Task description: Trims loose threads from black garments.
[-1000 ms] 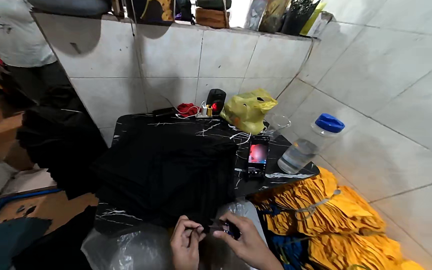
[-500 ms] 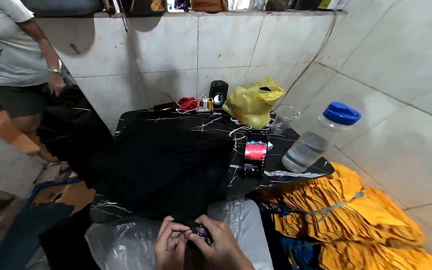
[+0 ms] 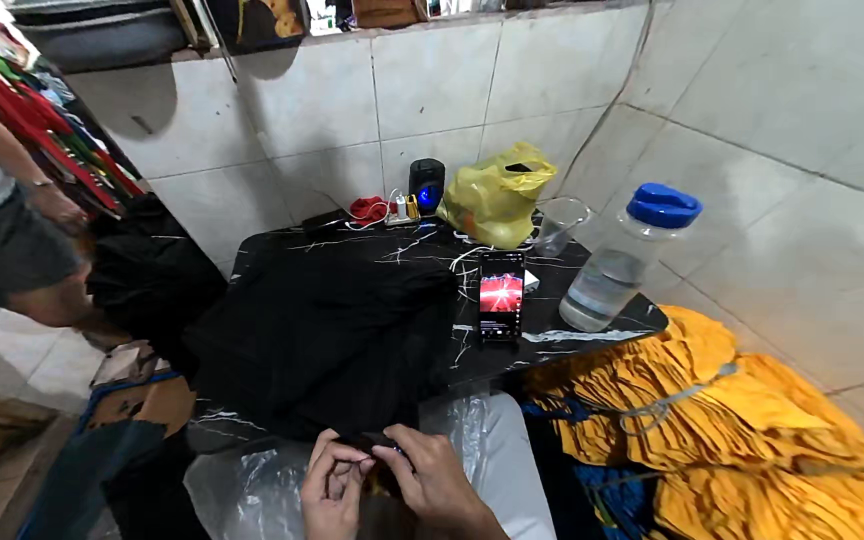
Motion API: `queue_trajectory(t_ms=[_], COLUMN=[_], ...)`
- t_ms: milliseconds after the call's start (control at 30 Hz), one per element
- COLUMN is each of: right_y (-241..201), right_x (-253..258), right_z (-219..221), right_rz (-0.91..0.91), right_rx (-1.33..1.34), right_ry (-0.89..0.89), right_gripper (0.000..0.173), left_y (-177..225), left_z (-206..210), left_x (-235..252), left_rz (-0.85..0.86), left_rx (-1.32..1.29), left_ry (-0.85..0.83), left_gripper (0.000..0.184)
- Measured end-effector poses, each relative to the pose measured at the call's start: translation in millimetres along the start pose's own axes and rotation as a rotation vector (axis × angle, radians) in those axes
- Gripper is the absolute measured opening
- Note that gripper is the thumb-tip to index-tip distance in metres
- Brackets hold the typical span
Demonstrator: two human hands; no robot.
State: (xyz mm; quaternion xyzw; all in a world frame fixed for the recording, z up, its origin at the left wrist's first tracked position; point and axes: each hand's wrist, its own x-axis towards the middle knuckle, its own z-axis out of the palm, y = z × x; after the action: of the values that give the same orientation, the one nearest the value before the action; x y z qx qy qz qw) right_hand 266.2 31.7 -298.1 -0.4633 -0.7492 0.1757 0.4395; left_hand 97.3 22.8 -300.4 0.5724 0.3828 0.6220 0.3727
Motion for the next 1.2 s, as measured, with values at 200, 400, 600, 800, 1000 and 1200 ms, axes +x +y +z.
queue_trajectory(t_ms=[200,400,600,800,1000,1200], right_y=[-20.0,-25.8,0.1,4.0,-2.5,-0.7], right_x=[9.4,13.1,10.6,7.5,9.1,4.3], right_z=[14.4,17.7,4.7,1.1,-1.1,7.8], right_rz=[0.233,0.336,0.443,0.509,0.731,0.690], right_rx=[0.102,0.199,0.647,0.766,1.045,0.992], right_ry=[0.121,0.027,-0.025,-0.048,-0.069,-0.013], right_gripper=[0.038,0.023,0.016,0.012,0.015,0.014], left_y=[4.4,21.2,4.2,7.8,-13.7,-8.2], left_z=[4.8,3.0,-45.8,-29.7,5.5,11.9], left_x=[-2.9,-4.2,-6.6,13.4,9.3,5.0], left_rz=[-0.085,-0.181,-0.131,0.076,0.078,0.040], left_rx=[-0.061,-0.025,0.602,0.429,0.322,0.281], left_ry=[0.065,0.103,-0.621,-0.165,0.045,0.143], left_gripper=[0.006,0.001,0.028,0.024,0.028,0.007])
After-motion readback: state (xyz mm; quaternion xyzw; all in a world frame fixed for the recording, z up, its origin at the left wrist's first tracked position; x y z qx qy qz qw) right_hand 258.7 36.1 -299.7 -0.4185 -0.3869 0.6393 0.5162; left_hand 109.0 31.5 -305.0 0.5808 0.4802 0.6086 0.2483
